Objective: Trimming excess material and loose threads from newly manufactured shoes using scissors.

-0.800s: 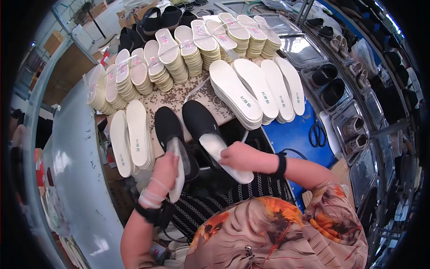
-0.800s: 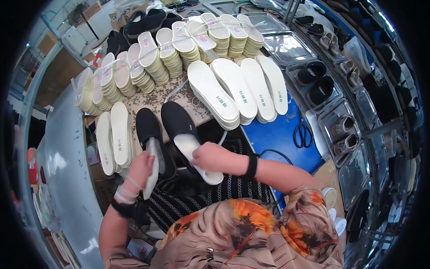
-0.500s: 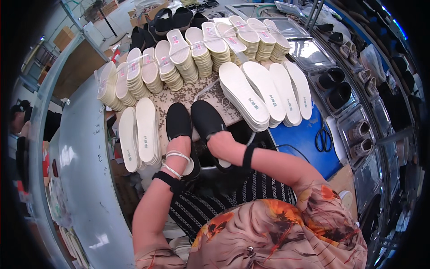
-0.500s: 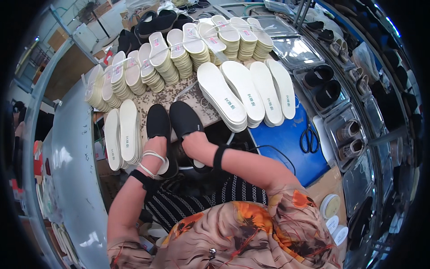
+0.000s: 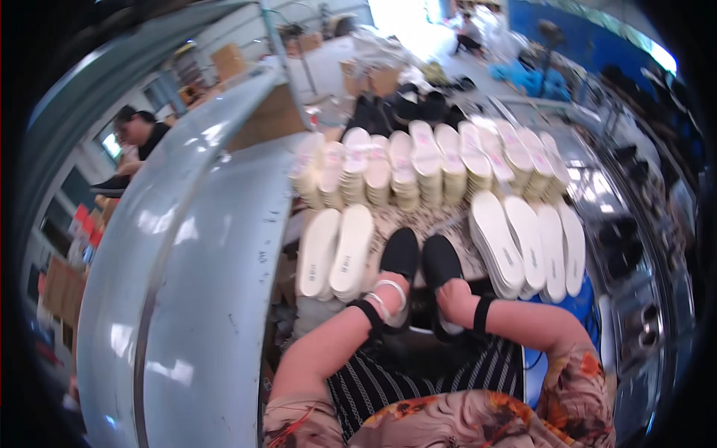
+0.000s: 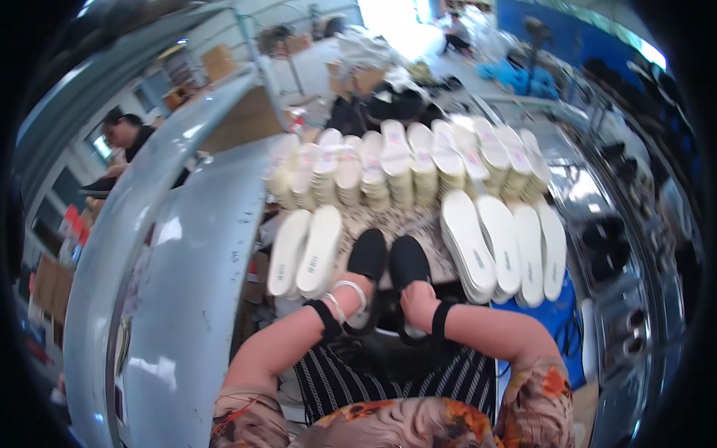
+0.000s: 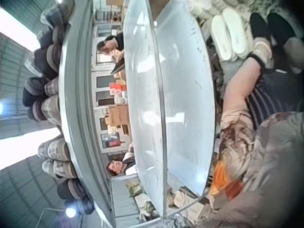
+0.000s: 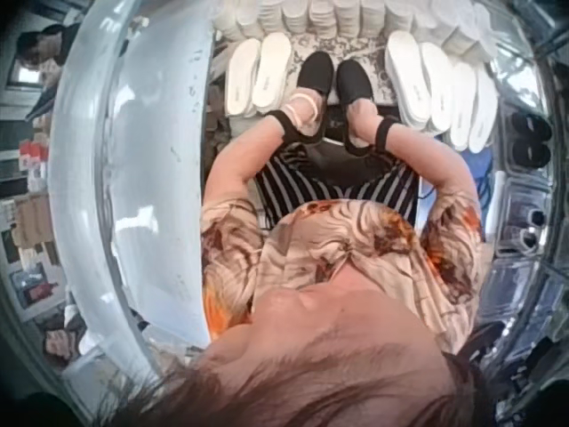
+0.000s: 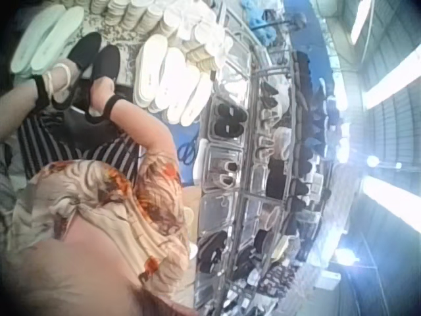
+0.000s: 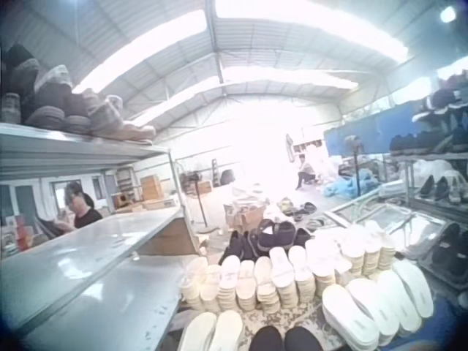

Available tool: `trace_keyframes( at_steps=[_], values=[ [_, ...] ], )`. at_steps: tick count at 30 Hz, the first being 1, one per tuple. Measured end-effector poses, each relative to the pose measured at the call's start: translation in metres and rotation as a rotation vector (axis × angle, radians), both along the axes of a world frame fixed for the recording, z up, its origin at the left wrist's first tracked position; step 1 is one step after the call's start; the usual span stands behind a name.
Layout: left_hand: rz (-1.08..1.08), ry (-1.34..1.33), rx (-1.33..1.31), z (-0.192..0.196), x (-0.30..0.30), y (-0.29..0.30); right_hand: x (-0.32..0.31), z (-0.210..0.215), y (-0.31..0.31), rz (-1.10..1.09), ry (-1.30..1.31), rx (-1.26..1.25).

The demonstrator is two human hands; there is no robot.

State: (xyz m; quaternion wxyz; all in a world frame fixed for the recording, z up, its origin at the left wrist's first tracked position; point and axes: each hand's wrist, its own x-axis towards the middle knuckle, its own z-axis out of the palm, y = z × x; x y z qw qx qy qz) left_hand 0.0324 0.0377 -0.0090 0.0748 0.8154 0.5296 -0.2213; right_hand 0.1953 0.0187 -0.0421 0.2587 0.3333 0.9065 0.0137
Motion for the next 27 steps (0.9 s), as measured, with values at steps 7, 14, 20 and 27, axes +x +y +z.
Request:
trace_keyframes(
  at_steps=[7, 14, 20, 27],
  values=[
    [0.371, -0.612, 0.088, -0.002, 0.021, -0.025, 0.021, 0.1, -0.018, -0.243, 0.335, -0.212],
    [0.458, -1.08, 0.086, 0.034, -0.043, -0.045, 0.084, 0.168, -0.034, -0.776, 1.296, -0.789],
    [0.73, -1.441, 0.128, 0.146, -0.185, -0.052, 0.074, 0.141, -0.025, -1.033, 1.253, -1.123],
    [0.64, -0.941, 0.644, 0.082, -0.456, 0.144, 0.032, 0.094, 0.023, -0.887, 1.097, -1.304]
  ],
)
